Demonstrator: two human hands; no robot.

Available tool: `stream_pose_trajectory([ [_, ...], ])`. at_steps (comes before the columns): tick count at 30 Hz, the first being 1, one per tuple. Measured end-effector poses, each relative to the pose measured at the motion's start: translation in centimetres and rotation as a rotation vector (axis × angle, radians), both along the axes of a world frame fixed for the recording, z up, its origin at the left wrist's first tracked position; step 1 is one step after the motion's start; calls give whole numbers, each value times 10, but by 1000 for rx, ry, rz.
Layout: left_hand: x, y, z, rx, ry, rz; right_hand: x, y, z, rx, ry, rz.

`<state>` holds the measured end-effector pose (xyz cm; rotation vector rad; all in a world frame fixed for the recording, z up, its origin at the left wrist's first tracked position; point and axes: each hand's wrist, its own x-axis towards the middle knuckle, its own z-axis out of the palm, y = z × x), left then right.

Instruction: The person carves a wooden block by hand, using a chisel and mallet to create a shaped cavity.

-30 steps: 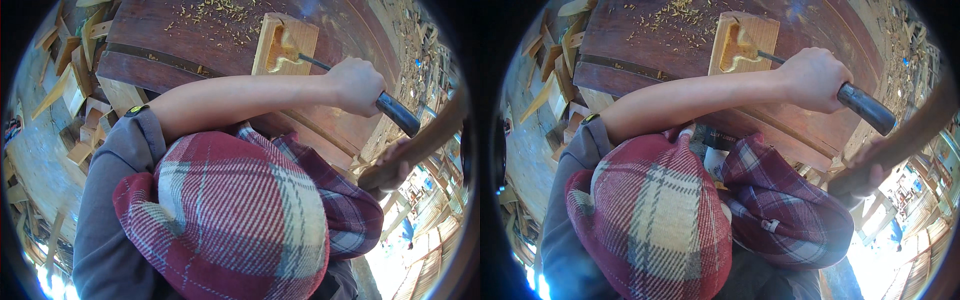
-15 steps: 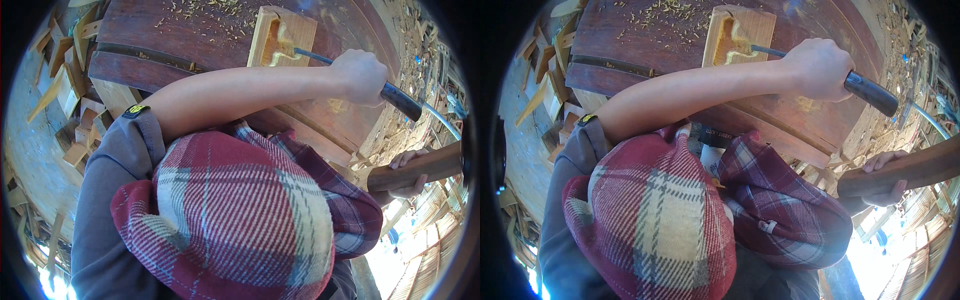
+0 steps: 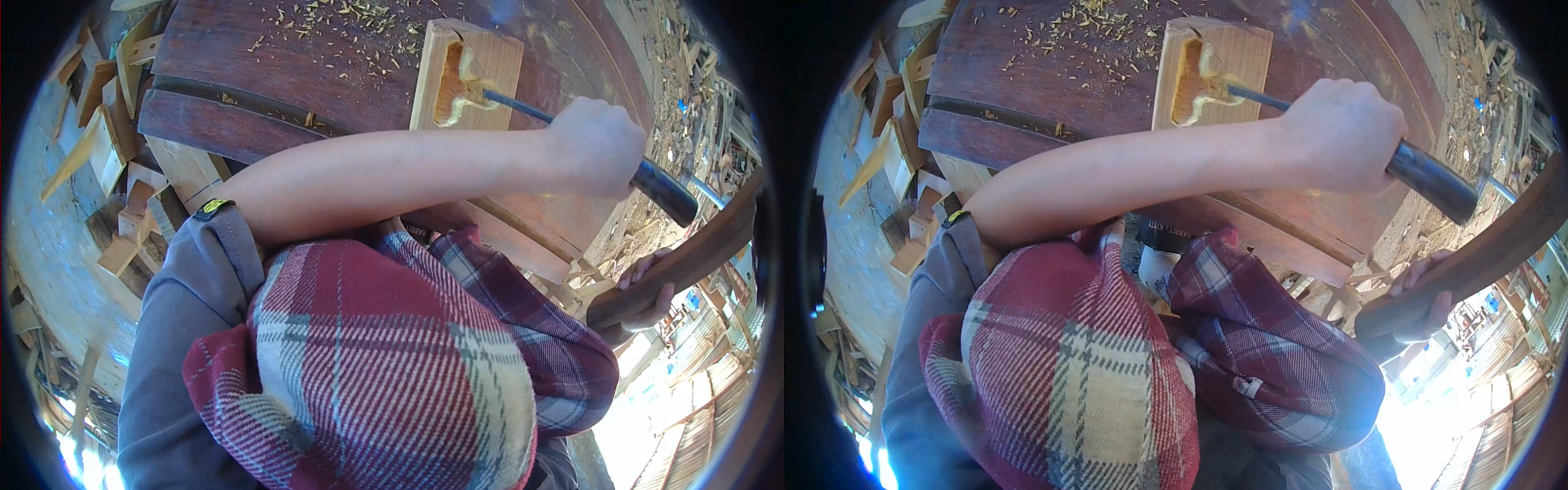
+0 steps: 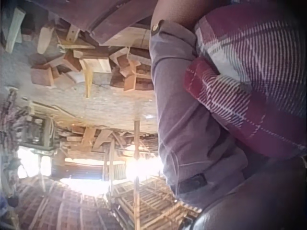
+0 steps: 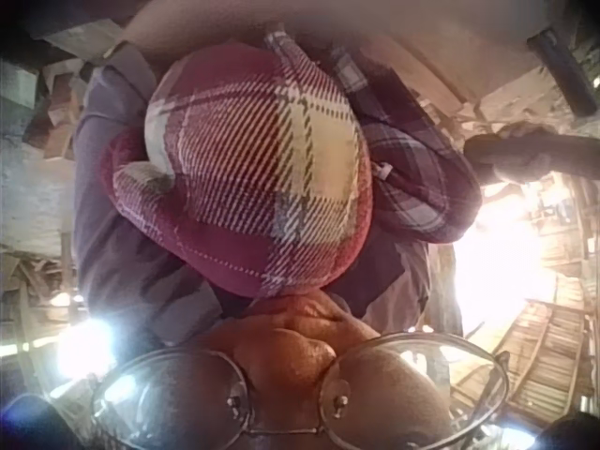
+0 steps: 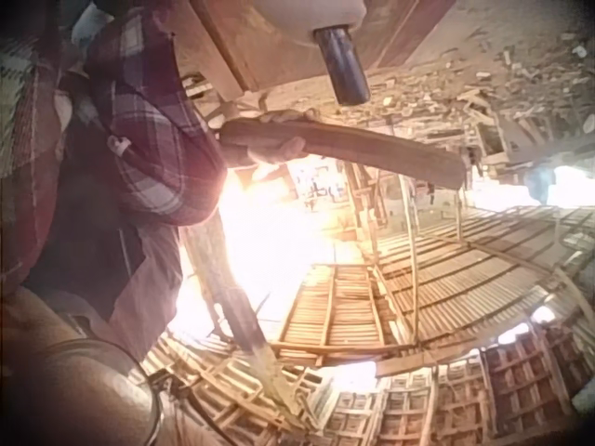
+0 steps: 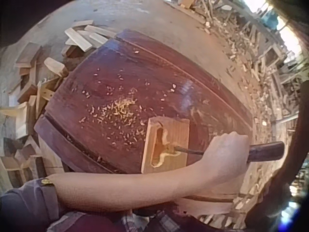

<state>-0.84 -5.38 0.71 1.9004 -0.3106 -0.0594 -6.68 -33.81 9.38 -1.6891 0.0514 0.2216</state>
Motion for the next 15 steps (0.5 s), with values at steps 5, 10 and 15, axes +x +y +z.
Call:
stream_pose_trajectory([
  [5, -2, 0, 3, -37, -57, -36, -8, 15, -2, -51, -4, -33],
  [10, -1, 6, 1, -62, -19, -73, -12, 27, -7, -33, 6, -87],
  [15, 0, 7, 3, -53, -10, -88, -10, 11, -2, 14, 6, 15],
])
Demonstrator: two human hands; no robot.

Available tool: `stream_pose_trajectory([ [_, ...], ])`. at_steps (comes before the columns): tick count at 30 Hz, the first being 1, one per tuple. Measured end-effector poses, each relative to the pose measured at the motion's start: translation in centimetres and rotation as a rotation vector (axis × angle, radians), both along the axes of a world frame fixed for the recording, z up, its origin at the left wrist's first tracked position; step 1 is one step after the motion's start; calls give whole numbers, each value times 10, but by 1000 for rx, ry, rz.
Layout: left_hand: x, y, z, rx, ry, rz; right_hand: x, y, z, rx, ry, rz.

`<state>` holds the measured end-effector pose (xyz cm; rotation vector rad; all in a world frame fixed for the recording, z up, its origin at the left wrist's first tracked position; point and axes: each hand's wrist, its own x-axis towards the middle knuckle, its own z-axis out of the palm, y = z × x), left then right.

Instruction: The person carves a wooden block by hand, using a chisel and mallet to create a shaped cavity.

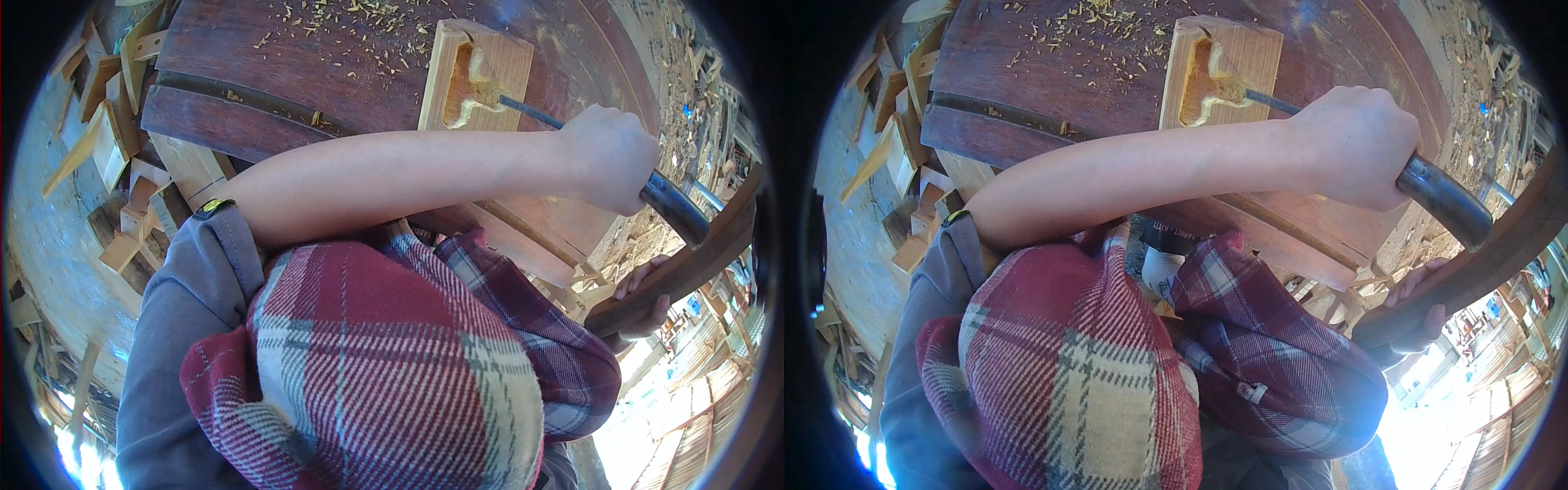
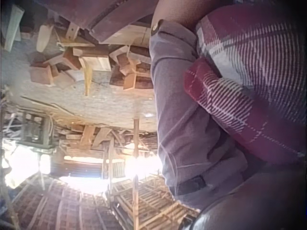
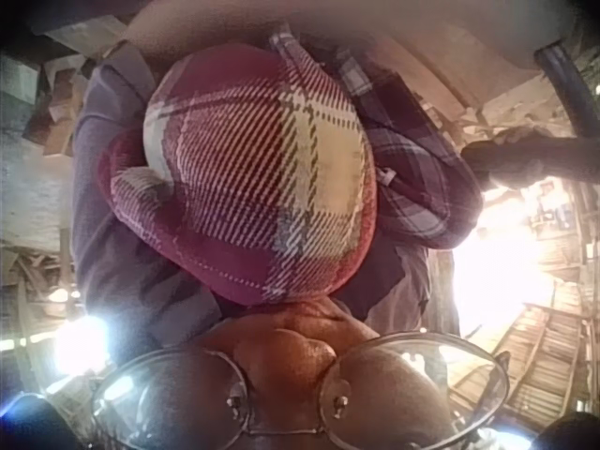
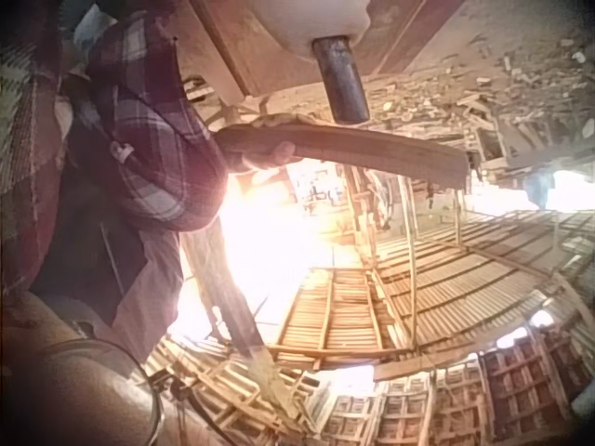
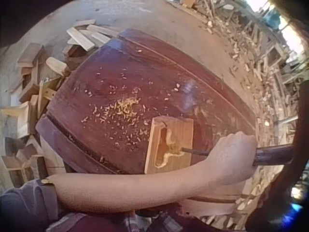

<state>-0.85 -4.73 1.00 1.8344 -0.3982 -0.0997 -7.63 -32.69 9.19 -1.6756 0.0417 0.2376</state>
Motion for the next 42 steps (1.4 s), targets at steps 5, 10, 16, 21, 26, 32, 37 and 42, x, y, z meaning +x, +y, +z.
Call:
stream_pose_trajectory([
  [5, -3, -1, -6, -43, 14, -77, 0, -14, 1, -29, -26, 75],
  [10, 0, -3, -7, -12, 57, -113, 3, -32, 25, 162, 110, 132],
  [16, 6, -9, -10, 1, 59, -57, -4, 19, -10, 149, 6, 116],
  [21, 7, -17, -15, 27, 17, 5, -1, -8, 4, -144, -41, 75],
  [26, 13, -21, -5, 21, 75, -101, 4, -10, 25, 214, 49, 178],
  [32, 15, -12, -16, 113, 149, -52, 7, 24, -6, -342, 22, -94],
  [37, 15, -4, -9, 81, 155, -13, 10, 7, 10, -29, 2, -102],
  [42, 45, 29, 26, -192, 180, 165, -2, -15, 5, 57, 108, 78],
])
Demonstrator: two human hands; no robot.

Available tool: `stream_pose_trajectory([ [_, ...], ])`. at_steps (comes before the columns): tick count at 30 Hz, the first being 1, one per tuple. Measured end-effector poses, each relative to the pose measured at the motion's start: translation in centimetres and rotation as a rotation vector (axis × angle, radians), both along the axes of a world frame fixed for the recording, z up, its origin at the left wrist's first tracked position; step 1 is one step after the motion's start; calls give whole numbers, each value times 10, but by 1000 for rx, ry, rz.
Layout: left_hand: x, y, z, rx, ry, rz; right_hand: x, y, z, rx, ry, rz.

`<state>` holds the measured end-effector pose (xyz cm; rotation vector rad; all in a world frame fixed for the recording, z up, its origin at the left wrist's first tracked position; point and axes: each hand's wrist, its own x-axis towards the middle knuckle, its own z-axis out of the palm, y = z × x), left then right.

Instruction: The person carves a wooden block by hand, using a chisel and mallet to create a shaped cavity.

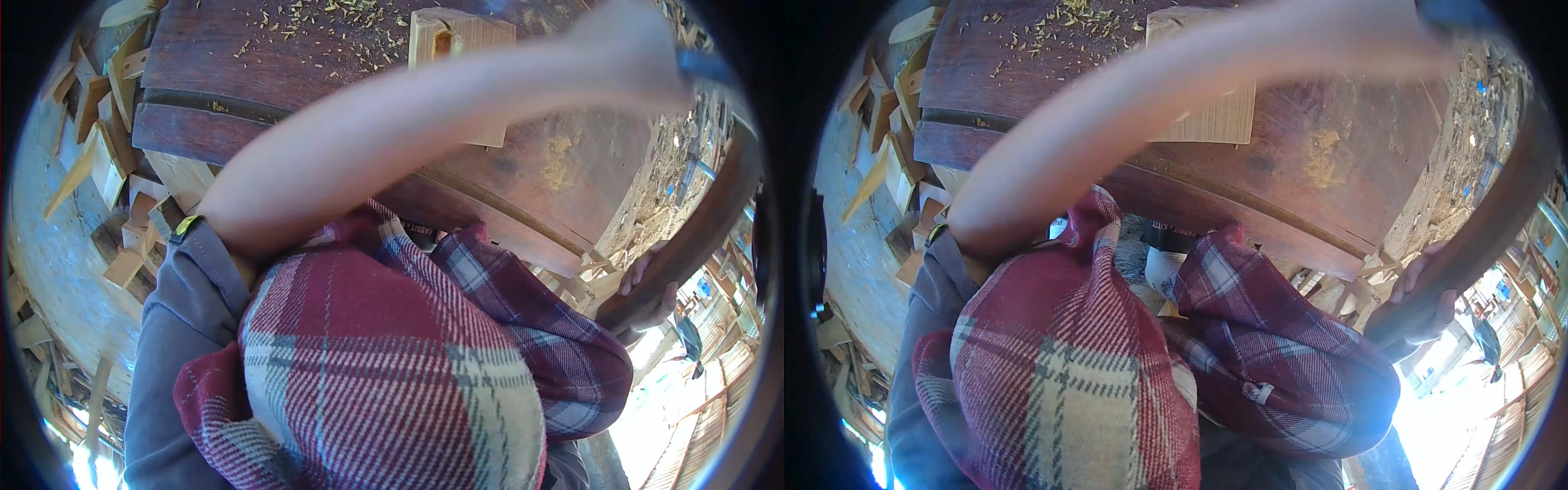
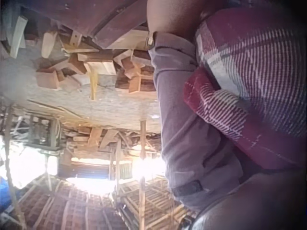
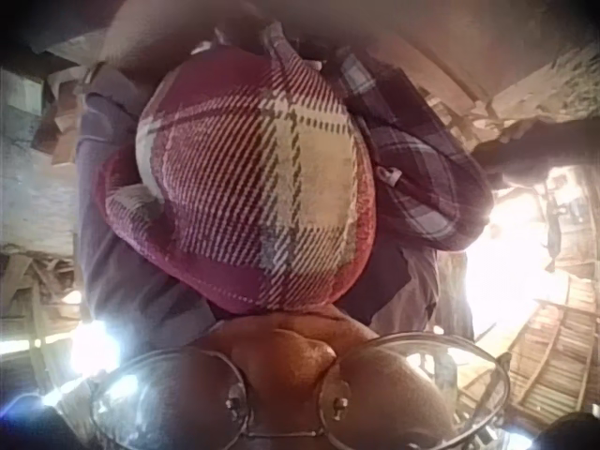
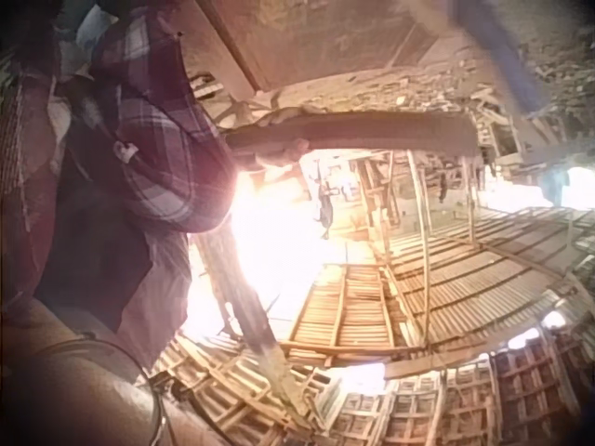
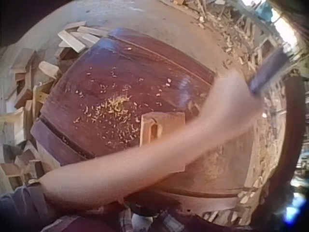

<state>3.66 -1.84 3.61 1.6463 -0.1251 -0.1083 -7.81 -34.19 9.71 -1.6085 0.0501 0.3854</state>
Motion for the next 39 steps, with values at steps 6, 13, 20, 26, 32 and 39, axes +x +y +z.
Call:
stream_pose_trajectory([
  [6, 22, 82, -10, 135, -143, 337, -24, 4, -56, 226, 404, 104],
  [13, 8, 94, -32, -65, -209, 303, -11, 17, -94, -26, 832, 853],
  [20, 8, 101, -40, -152, -199, 409, -10, 16, -53, -212, 893, 713],
  [26, -13, 108, -25, -176, -92, 392, -6, 28, -59, -283, 928, 728],
  [32, -28, 95, -43, 35, -257, 421, 5, 27, -64, -269, 762, 587],
  [39, -56, 52, -30, 334, -150, 402, 10, 52, -70, -285, 668, 520],
])
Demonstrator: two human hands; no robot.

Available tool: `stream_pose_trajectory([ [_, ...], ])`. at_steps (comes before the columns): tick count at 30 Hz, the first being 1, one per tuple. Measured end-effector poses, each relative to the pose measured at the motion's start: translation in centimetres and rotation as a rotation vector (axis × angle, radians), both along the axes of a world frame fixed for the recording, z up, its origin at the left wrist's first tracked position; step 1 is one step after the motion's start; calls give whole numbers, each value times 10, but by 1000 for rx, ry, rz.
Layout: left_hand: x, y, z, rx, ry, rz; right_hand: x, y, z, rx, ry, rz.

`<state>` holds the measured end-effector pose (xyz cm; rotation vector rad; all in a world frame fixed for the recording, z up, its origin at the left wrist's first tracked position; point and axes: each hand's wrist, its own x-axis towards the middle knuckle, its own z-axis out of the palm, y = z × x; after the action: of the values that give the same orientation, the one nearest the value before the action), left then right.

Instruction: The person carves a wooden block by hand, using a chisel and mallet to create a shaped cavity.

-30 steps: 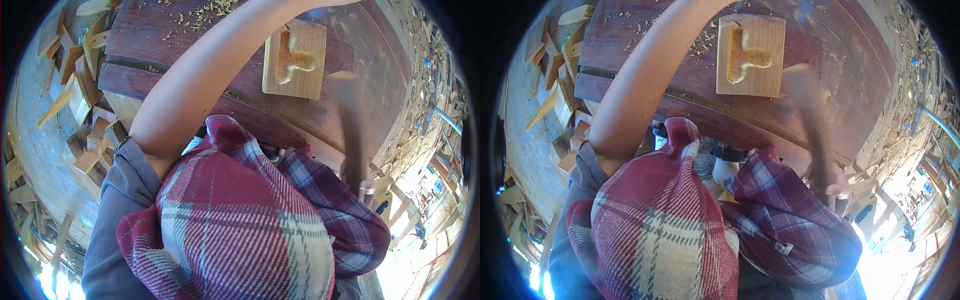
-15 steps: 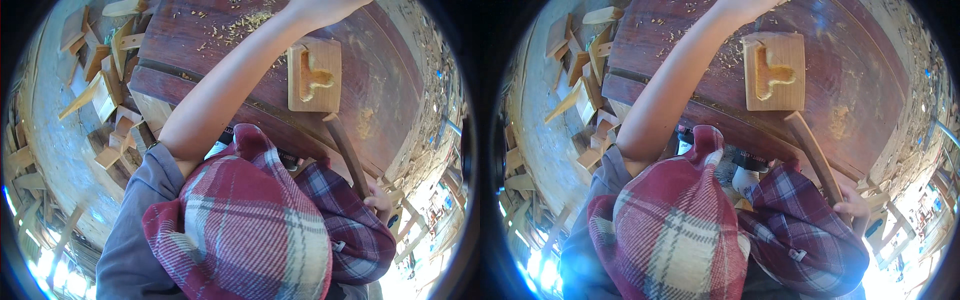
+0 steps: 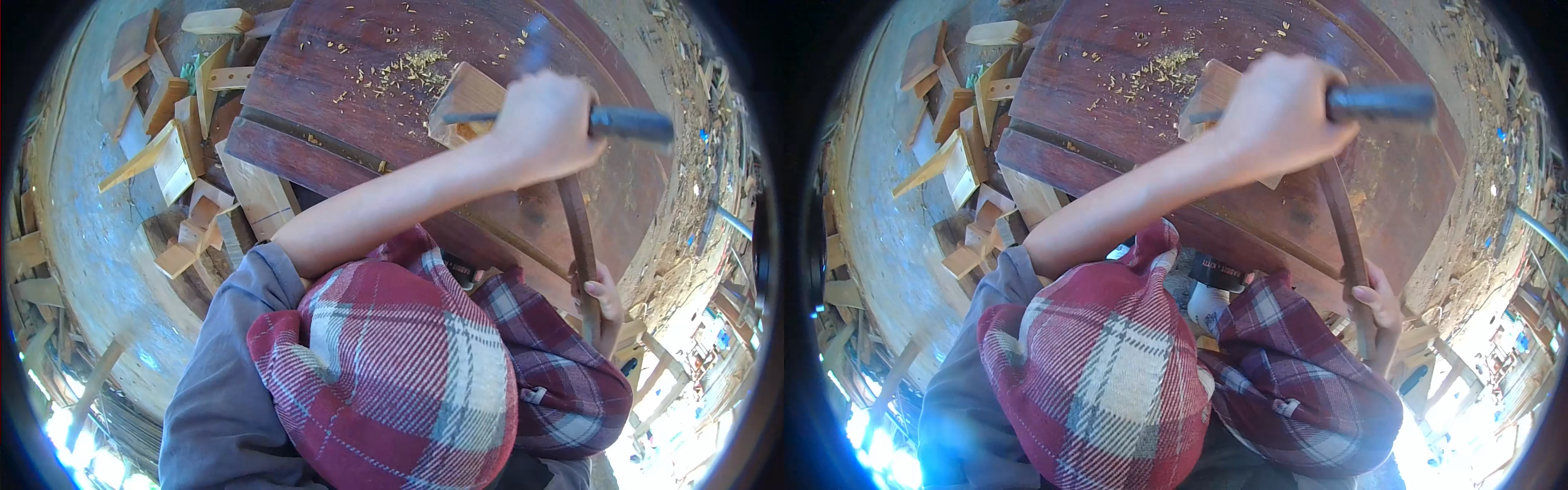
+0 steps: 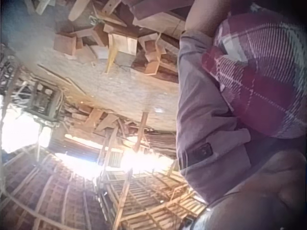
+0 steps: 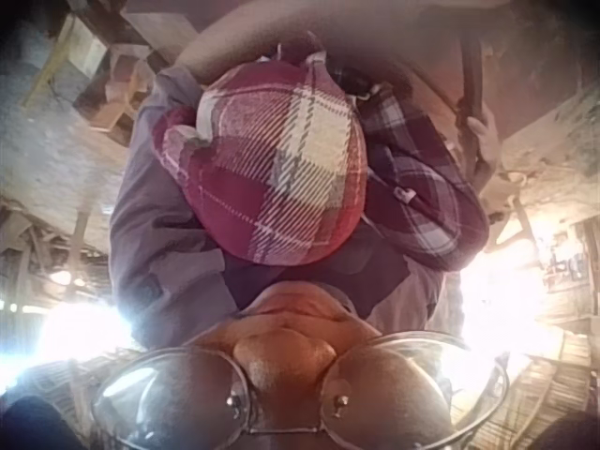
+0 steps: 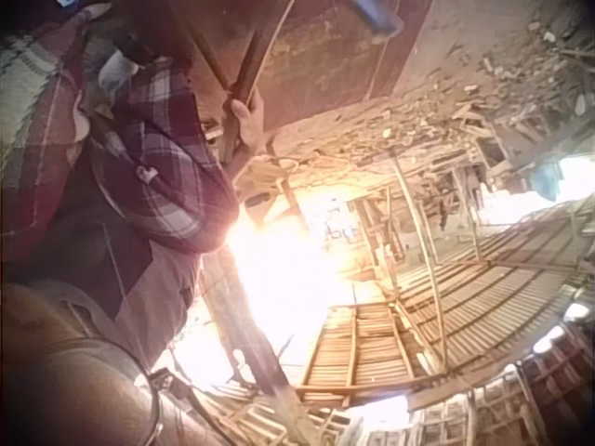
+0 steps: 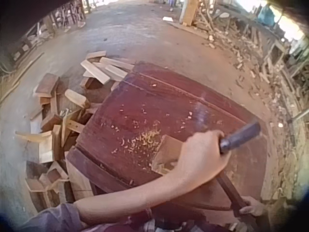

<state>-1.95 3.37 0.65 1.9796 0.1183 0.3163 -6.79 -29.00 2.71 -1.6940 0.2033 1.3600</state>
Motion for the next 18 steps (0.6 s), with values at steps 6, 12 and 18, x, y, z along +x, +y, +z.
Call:
stream_pose_trajectory([
  [6, -7, -42, 5, 18, -29, -284, -13, 22, -3, 51, -261, -141],
  [12, 3, -44, 15, 4, -106, -536, -14, 33, 9, 21, -430, -224],
  [18, 8, -29, 3, -130, -103, -599, -26, 45, 22, 87, -458, -445],
])
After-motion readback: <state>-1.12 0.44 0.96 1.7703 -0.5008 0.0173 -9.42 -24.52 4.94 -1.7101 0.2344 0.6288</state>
